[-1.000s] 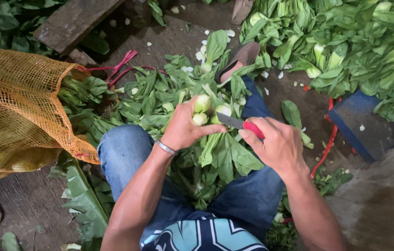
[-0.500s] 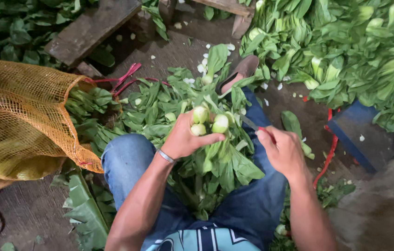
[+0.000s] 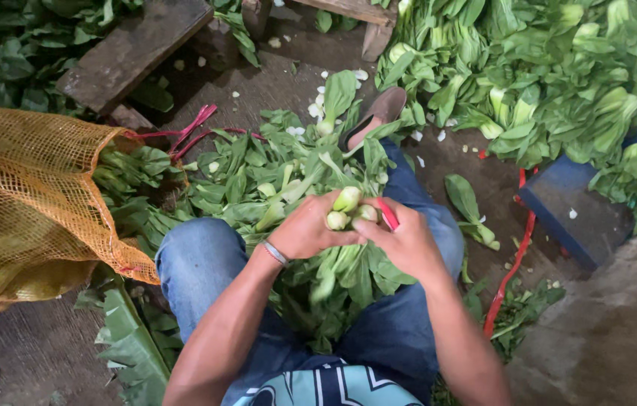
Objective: The person sits on the floor and trims bok choy using a red-handled knife. They cut off the root ends and remove outer leaves, placing the trimmed pieces into a yellow mesh bag and discarding the waste on the floor.
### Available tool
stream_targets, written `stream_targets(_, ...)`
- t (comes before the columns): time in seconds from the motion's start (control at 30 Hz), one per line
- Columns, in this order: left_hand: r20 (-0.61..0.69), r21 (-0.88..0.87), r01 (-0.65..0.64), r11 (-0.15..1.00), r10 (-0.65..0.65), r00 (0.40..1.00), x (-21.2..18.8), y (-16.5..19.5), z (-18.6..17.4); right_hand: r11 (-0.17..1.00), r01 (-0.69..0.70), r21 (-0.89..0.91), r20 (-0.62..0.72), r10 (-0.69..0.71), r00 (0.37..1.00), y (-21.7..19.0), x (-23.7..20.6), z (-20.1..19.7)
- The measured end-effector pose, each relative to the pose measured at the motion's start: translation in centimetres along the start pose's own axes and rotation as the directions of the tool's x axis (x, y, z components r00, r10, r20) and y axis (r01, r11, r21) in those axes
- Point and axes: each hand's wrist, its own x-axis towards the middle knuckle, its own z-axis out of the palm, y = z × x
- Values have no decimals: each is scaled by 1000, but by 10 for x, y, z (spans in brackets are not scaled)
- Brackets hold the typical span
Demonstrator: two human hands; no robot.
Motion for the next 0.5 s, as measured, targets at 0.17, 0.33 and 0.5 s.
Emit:
stream_targets(0.17, -67, -296, -74, 952, 57, 996, -1, -13, -7, 946, -101, -309, -282, 11, 959, 0, -11, -21)
stream_targets(0.33, -236, -337, -59, 940, -23, 972, -2, -31, -26, 887, 156, -435, -314, -312, 897, 14, -27, -24)
stream_targets(0.5, -627, -25, 97, 995, -91, 774, 0, -33, -35, 1000, 4, -26, 78, -2, 997, 43, -35, -26)
